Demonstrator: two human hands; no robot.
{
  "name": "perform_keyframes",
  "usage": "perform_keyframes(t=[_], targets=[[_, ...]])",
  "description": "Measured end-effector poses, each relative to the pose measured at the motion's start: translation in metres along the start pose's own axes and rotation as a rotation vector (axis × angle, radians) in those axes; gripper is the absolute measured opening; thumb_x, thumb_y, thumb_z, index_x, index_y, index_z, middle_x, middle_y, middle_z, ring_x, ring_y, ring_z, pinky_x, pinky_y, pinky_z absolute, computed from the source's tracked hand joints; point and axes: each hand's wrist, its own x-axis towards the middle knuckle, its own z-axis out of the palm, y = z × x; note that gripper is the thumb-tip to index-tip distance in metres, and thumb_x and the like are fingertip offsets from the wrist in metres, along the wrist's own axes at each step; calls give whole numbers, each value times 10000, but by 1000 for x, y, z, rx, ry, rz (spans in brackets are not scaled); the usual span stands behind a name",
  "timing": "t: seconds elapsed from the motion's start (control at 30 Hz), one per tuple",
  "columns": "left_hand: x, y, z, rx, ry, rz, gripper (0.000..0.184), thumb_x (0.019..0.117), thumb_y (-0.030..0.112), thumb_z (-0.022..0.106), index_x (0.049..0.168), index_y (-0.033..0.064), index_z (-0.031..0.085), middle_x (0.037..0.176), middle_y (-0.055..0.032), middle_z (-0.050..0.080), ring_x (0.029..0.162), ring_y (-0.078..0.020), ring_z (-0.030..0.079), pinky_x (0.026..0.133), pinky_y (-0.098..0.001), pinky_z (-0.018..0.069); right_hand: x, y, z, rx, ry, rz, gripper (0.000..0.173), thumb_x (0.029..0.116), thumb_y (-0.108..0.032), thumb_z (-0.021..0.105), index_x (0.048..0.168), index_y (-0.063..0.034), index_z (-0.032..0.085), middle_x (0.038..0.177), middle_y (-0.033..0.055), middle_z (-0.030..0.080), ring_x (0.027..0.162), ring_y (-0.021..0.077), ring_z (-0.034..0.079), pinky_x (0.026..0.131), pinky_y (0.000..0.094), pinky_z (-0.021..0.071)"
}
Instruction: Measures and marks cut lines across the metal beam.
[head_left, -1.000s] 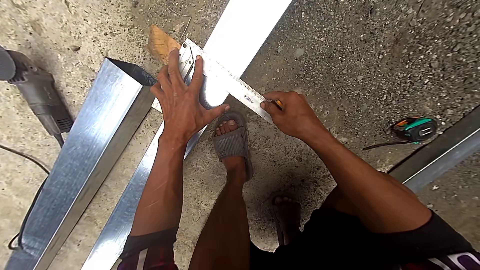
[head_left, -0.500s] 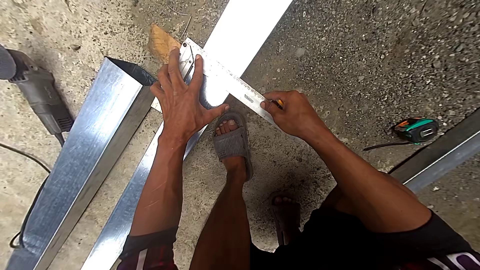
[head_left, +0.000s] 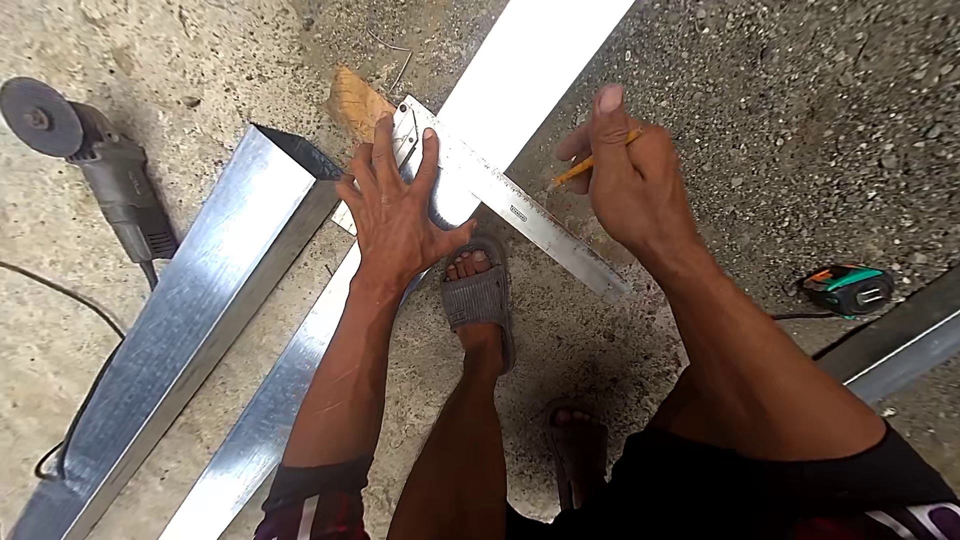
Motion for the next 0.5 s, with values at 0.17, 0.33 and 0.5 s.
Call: perform_keyframes(t=[0.17,0.33,0.5], targets=[[0,0,0,-8,7,-8,1118,621,862,606,1590,347,391,1684,-196,206,1418,-469,346,968,-664,345,47,-6,54,290,-75,-353,287,1085,-272,538,1073,-39,704,828,6,714,638,71,660,574,261,579],[-1,0,0,-25,-2,-12,1129,612,858,623,1591,348,389,1689,-187,193,1414,-460,348,963,-662,346,60,-5,74,156,-120,-352,188,1004,-181,650,1120,-48,715,983,36,738,832,43,701,774,215,593],[-1,0,1,-16,17,2,1140,606,883,606,1587,341,396,1682,-197,204,1409,-457,352,954,-641,354,63,-4,76,67,-137,-355,167,1002,-178,630,1086,-77,735,961,22,741,846,45,701,793,232,590]])
